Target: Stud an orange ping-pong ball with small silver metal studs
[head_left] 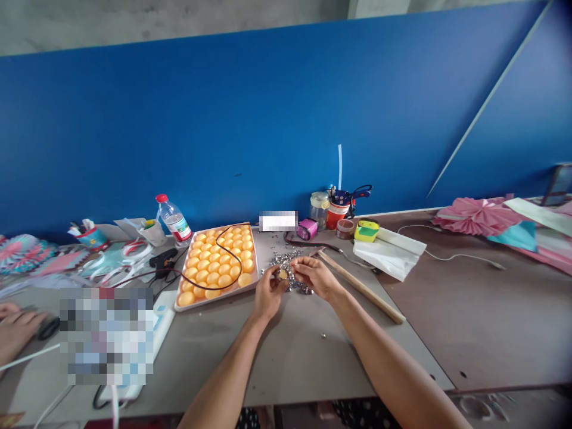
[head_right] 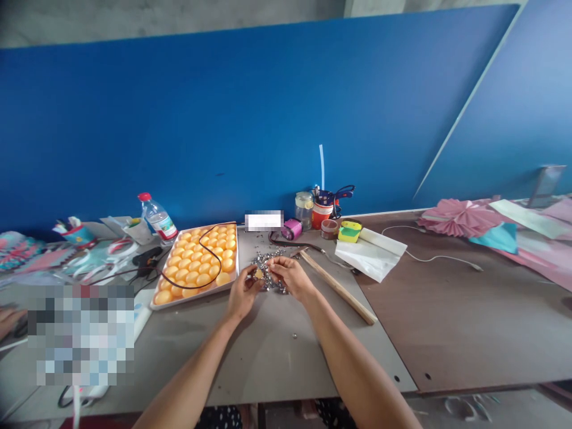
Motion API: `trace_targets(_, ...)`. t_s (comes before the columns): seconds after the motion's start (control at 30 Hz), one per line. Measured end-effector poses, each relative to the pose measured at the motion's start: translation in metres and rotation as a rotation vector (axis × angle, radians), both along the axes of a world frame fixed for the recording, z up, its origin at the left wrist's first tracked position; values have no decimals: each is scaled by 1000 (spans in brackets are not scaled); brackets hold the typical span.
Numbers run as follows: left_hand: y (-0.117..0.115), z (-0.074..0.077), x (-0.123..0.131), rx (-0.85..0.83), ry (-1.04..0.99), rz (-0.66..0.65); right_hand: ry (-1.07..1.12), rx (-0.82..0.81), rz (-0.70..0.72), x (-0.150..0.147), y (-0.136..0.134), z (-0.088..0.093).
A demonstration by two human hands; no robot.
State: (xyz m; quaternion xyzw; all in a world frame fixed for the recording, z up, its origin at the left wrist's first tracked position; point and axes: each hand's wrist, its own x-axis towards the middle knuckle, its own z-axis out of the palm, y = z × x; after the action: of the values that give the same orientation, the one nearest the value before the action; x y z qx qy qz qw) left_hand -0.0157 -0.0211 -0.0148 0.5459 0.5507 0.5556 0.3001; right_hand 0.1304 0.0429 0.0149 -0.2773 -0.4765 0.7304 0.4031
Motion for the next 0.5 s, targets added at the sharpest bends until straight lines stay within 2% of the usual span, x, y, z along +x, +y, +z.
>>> trace_targets(0.17,-2,6,2,-31,0,3,-101,30,15,-3,-4,0)
trace_targets(0.37,-1,3,1,-35,13,15,-217,160,-3,-6,-5,-6)
trace_targets(0.5,0,3,0,-1,82,59,-295,175,1,-8,-4,-12)
